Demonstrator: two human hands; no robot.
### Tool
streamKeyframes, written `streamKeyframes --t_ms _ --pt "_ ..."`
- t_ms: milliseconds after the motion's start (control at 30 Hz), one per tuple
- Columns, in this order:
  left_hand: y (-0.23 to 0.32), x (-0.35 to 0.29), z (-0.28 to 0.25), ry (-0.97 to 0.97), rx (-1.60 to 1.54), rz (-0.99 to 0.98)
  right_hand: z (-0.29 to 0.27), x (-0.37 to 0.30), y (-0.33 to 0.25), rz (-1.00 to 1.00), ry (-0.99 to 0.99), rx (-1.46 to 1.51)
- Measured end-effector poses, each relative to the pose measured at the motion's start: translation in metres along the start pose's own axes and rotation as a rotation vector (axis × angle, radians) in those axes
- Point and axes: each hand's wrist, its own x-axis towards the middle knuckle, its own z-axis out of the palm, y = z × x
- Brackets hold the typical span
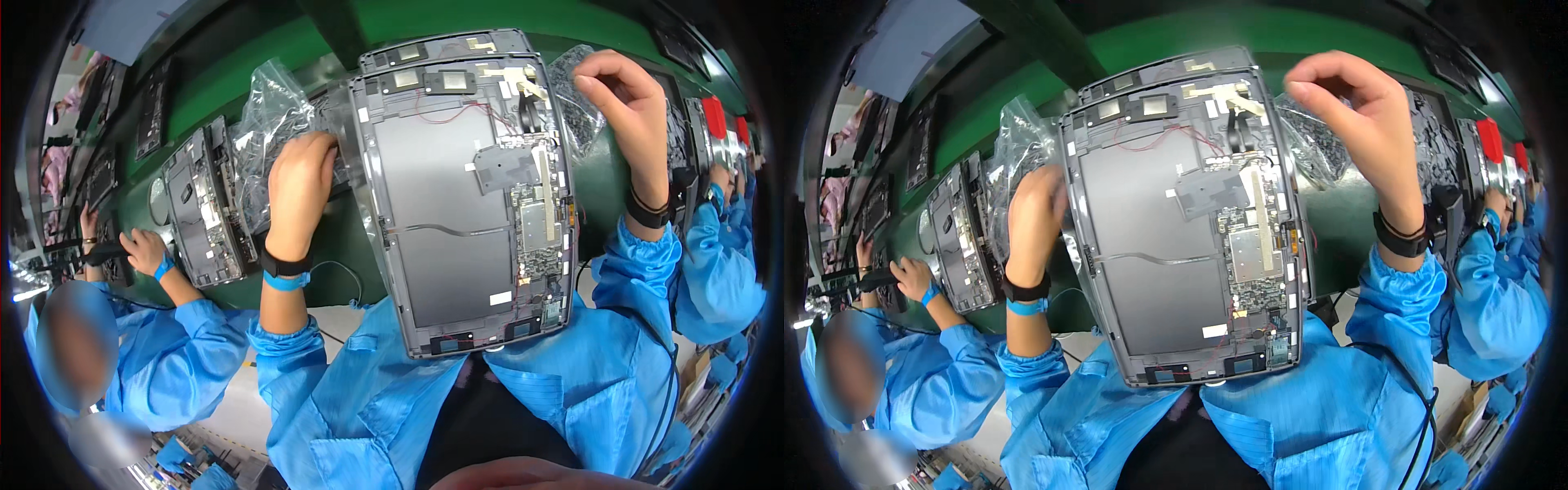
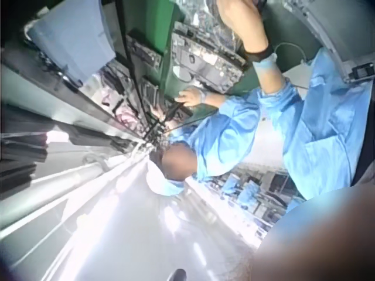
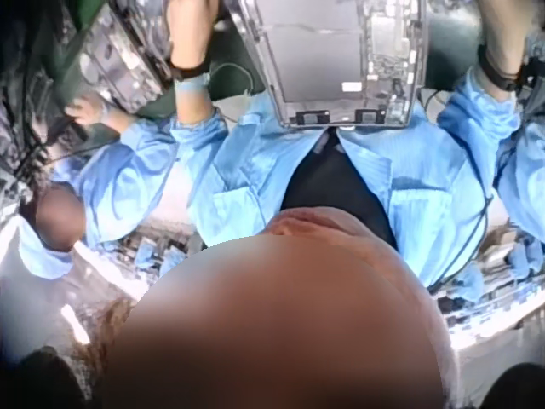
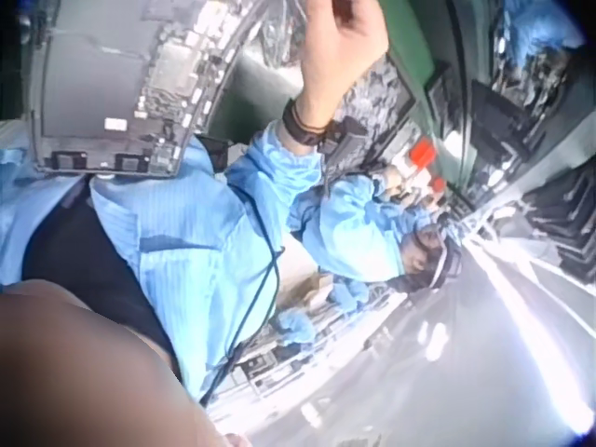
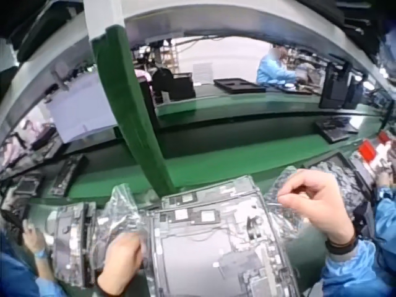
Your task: Assembling internal components and cables of electronic tablets on a factory production line.
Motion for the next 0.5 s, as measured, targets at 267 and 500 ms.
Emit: streamKeyframes --t_ms 267,500 --pt "-0.01 0.01 0.019 -0.002 -0.011 -0.086 -0.001 0.033 -0.015 -0.055 -0.227 -0.188" --pt "-0.019 0.009 0.023 0.0 -0.071 -0.169 0.007 0.047 -0.017 -0.111 -0.364 -0.439"
